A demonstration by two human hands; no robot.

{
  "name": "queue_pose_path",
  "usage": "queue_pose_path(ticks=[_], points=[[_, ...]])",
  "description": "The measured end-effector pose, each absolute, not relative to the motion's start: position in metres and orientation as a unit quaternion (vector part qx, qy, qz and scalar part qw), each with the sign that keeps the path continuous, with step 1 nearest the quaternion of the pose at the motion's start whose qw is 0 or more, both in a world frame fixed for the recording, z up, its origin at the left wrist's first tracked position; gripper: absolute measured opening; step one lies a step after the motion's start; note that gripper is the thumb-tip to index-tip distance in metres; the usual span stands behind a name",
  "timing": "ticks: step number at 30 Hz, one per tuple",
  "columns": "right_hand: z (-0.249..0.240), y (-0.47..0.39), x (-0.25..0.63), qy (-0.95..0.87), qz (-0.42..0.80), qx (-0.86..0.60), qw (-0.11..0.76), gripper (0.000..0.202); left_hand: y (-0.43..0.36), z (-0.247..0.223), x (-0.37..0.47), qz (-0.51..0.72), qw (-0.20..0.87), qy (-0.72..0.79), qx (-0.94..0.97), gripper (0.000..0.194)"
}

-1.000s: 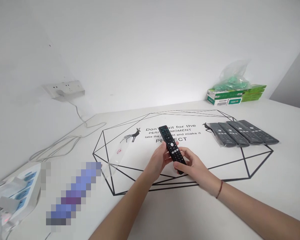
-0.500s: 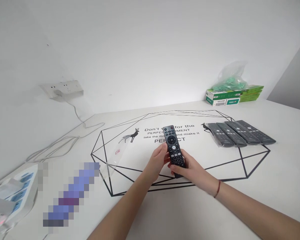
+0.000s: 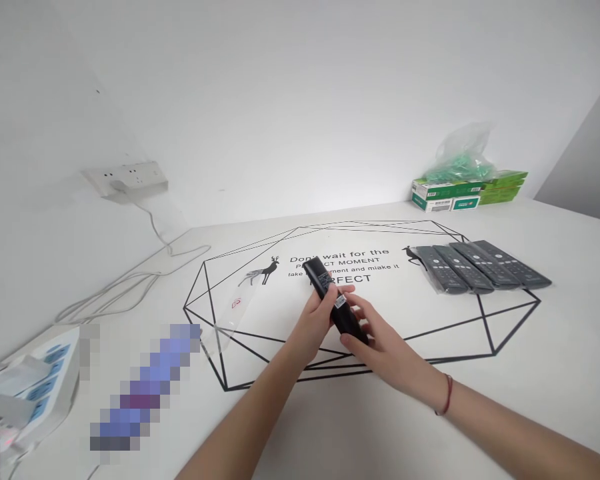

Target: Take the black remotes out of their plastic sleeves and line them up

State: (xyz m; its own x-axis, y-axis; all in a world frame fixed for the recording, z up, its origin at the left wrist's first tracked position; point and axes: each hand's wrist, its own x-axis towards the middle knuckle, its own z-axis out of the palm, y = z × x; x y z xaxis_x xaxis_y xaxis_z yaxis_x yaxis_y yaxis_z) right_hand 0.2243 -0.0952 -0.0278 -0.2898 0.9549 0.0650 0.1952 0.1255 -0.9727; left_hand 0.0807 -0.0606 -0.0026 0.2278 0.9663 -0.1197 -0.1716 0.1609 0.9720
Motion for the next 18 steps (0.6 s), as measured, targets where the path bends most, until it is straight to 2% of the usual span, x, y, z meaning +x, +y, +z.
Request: queue_pose_path(ticks=[4,8,15,18], points=[[-0.0290,-0.0884,0.2244,-0.526,0.625,-0.409,0.408,0.047,-0.0632,0.0031,0.0809,0.452,0.674,0.371,0.451,0.068],[-0.0281,-0.0867,0.2225,-0.460,0.711,-0.370,0.381,0.039,-0.0662,0.0003,0.0832,0.433,0.689,0.348,0.465,0.070],[-0.0245,-0.0918,0.2205,-0.449,0.725,-0.348,0.389,0.039,-0.0660,-0.0014,0.0844,0.420,0.717,0.363,0.421,0.075],[-0.0255,-0.0919,0.2207,-0.443,0.729,-0.346,0.390,0.039,-0.0665,0.0001,0.0850,0.418,0.720,0.370,0.411,0.072]])
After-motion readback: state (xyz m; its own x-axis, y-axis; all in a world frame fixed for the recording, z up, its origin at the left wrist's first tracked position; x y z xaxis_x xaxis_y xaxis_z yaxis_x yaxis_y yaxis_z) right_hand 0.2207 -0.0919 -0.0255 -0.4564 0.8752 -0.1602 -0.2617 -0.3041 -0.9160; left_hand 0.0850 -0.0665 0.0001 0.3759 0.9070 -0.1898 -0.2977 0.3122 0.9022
